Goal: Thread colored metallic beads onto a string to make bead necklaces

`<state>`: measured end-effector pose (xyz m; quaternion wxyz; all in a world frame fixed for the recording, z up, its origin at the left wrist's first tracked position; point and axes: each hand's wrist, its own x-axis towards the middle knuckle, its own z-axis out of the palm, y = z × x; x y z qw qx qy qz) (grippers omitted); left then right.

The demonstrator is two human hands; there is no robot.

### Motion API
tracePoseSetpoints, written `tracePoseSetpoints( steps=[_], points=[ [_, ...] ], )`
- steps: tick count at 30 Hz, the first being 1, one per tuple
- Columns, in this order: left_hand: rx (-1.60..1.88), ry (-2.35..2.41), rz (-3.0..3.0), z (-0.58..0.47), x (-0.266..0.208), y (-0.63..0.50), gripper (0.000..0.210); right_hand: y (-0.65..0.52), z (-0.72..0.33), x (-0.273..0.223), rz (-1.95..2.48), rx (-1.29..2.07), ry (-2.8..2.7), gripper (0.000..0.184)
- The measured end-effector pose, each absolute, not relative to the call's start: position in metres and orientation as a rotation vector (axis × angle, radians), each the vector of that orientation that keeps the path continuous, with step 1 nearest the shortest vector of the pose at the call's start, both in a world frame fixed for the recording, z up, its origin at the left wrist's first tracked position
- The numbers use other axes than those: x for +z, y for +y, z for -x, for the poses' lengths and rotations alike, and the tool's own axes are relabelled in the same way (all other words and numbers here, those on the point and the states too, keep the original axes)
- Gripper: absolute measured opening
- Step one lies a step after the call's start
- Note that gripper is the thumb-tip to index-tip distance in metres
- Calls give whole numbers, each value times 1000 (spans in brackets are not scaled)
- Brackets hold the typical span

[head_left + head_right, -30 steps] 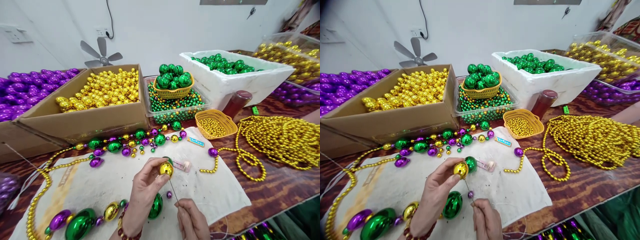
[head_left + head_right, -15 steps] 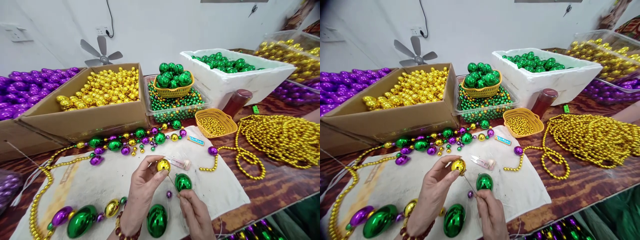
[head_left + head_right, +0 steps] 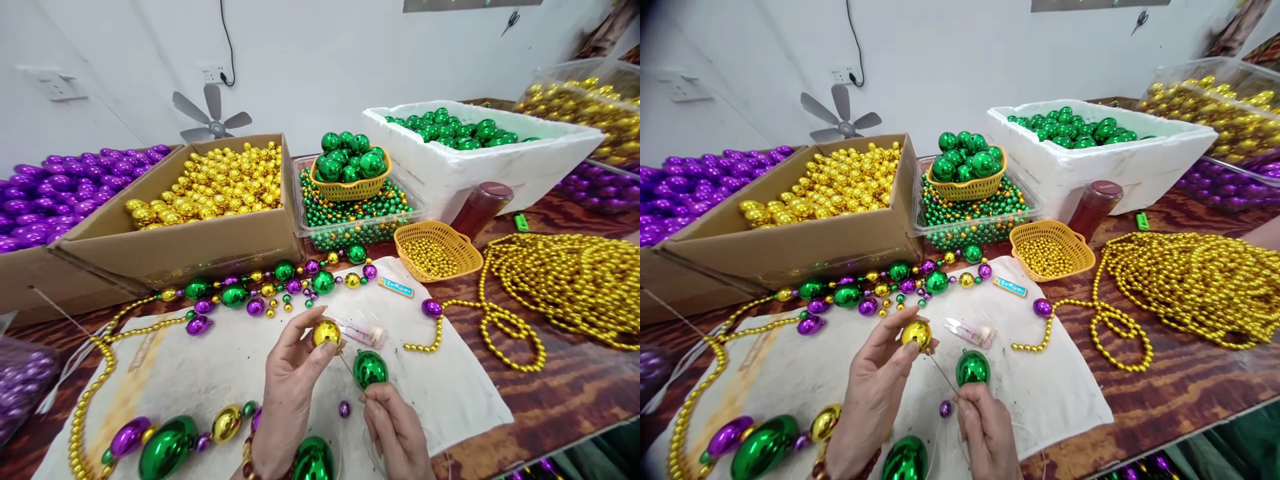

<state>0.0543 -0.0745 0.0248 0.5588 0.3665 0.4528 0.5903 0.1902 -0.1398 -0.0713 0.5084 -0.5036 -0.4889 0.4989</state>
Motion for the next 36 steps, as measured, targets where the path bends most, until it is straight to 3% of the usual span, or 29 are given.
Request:
tracePoseSetpoints(
  steps=[9, 17, 28, 36],
  points=[
    [1352, 1057, -893, -49, 26, -64, 23, -133, -190, -63, 1102, 1258, -1336, 31],
    [1440, 1168, -980, -52, 30, -65, 29, -117, -197, -62, 1061, 1208, -1536, 25],
    [1273, 1147, -1005, -41, 33, -71, 37, -120, -189, -70, 1056, 1268, -1331, 31],
    [1405, 991, -785, -32, 32, -57, 31, -126, -185, -72, 1134, 1242, -1368, 35]
  ],
)
